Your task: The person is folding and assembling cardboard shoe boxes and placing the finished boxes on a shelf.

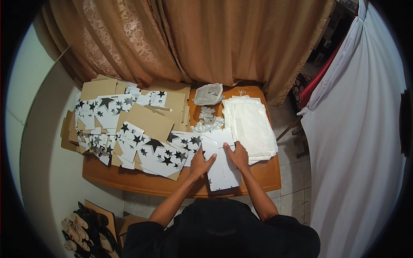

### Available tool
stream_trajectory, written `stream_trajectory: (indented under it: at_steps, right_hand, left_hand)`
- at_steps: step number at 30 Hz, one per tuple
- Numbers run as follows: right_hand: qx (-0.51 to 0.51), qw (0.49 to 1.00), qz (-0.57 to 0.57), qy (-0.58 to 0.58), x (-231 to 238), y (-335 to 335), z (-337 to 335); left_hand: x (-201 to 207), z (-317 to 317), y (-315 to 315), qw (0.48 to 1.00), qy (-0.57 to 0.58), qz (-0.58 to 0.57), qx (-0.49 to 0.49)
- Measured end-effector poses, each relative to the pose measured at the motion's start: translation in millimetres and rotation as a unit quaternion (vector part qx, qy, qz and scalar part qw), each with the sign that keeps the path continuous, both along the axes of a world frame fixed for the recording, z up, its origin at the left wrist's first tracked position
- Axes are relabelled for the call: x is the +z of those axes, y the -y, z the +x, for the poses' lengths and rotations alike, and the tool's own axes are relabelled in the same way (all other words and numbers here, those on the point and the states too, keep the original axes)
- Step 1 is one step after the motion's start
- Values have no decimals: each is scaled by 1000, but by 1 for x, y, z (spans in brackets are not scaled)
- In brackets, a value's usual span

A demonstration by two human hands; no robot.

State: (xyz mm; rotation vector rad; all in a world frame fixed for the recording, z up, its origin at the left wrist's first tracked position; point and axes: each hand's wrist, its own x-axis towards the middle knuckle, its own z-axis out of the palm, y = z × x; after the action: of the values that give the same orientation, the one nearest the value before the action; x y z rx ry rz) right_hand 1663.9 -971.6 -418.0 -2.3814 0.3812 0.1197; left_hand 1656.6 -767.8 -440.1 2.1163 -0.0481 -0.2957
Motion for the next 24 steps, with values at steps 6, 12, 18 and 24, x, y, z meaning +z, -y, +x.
stream_trajectory:
  at_steps: [6, 12, 18, 24]
  right_hand:
    - [-31, 990, 120, 72, 59, 11, -1]
    - [-47, 819, 547, 166, 43, 18, 1]
    - [76, 914, 362, 170, 66, 4, -26]
    - [153, 933, 316, 79, 10, 4, -61]
  left_hand:
    - [99, -12, -7, 980, 184, -40, 58]
    - [101, -19, -14, 952, 253, -171, 4]
    - [27, -14, -38, 975, 156, -159, 16]
    - [-20, -27, -60, 979, 136, -150, 8]
